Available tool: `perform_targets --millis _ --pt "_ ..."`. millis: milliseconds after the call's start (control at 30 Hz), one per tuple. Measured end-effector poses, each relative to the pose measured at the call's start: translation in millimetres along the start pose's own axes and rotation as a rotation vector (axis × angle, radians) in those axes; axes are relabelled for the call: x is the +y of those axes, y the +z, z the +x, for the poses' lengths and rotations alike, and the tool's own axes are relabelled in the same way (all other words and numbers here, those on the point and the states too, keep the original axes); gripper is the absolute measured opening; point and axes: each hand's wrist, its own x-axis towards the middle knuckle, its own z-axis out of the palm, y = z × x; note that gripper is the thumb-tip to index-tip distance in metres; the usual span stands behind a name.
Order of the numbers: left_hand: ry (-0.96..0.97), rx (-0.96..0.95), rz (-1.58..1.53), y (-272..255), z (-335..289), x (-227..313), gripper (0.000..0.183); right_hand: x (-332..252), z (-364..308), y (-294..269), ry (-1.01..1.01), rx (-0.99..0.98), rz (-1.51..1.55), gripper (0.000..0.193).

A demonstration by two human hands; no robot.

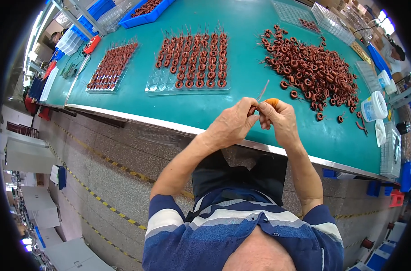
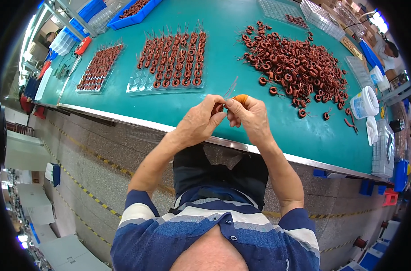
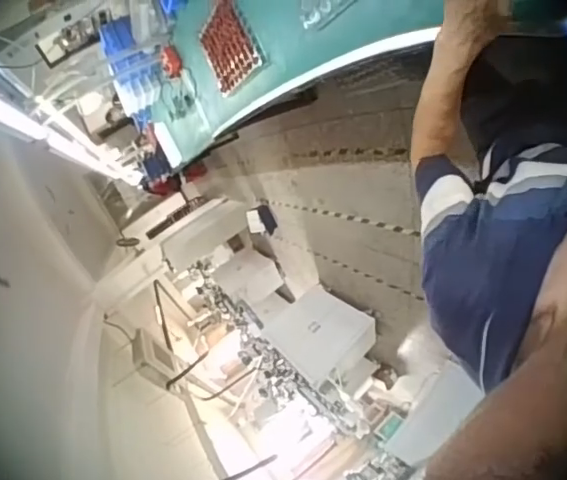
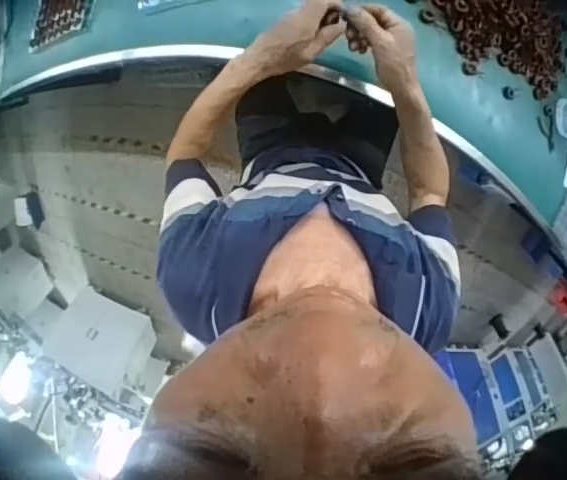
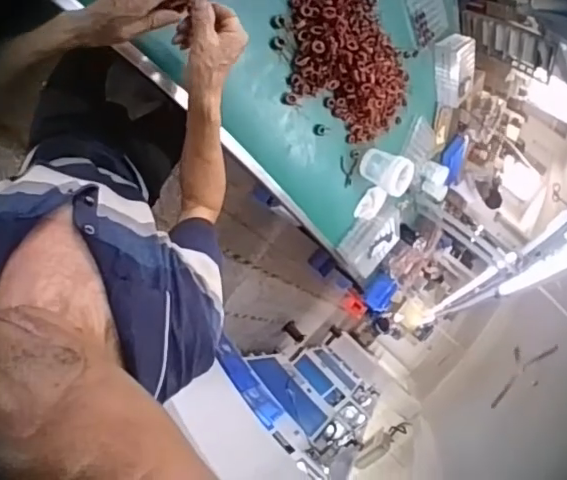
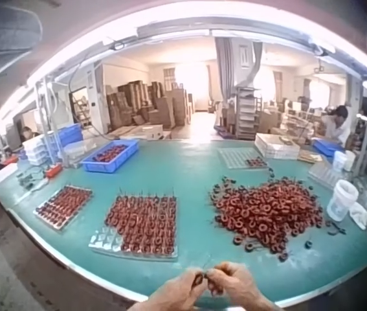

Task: Straightening the wires on toroidal electronic coils and organizing them into component trays at a factory workstation.

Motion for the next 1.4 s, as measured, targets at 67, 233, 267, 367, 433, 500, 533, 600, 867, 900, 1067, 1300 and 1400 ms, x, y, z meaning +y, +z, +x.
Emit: perform_targets --millis 67,233,267,367,433,500,533,600,867,900,1067,1300,1400 --pt "0.01 -0.1 0.033 -13 2 4 0.025 -1 2 -8 0.039 -0.047 -0.006 0.026" --pt "0.111 -0.176 0.178 -19 -1 -4 0.03 -12 -2 0 0.12 -0.078 -0.116 0.023" --pt "0.113 -0.176 0.178 -16 -2 -6 0.03 -11 -6 6 -0.053 0.035 -0.364 0.023" --pt "0.08 -0.007 0.083 -4 -5 -4 0.028 -13 -13 22 -0.431 0.209 -0.711 0.024" --pt "-0.126 0.064 -0.534 0 -7 -1 0.031 -16 -14 20 -0.362 0.236 -0.433 0.024" --pt "-0.082 0.073 -0.742 12 -10 0 0.033 -19 -11 12 -0.166 0.109 -0.164 0.023" --pt "-0.07 0.105 -0.982 18 -11 2 0.032 -17 -11 13 -0.174 0.091 -0.094 0.023" --pt "-0.028 0.132 -1.232 26 -14 -1 0.031 -16 -10 14 -0.18 0.075 -0.024 0.023" --pt "-0.211 0.191 -1.027 26 -16 -7 0.022 -4 -13 27 -0.382 0.132 -0.403 0.02" --pt "-0.201 0.189 -0.976 25 -17 -8 0.02 -3 -13 27 -0.383 0.13 -0.402 0.02" --pt "-0.22 0.33 -1.019 34 -21 -6 0.017 -1 -8 32 -0.102 0.151 -0.164 0.022" --pt "-0.306 0.436 -1.104 39 -26 -9 0.012 8 -3 32 -0.128 0.101 -0.098 0.025" --pt "-0.333 0.462 -1.083 32 -27 -9 0.011 14 3 33 -0.108 0.076 -0.085 0.022"
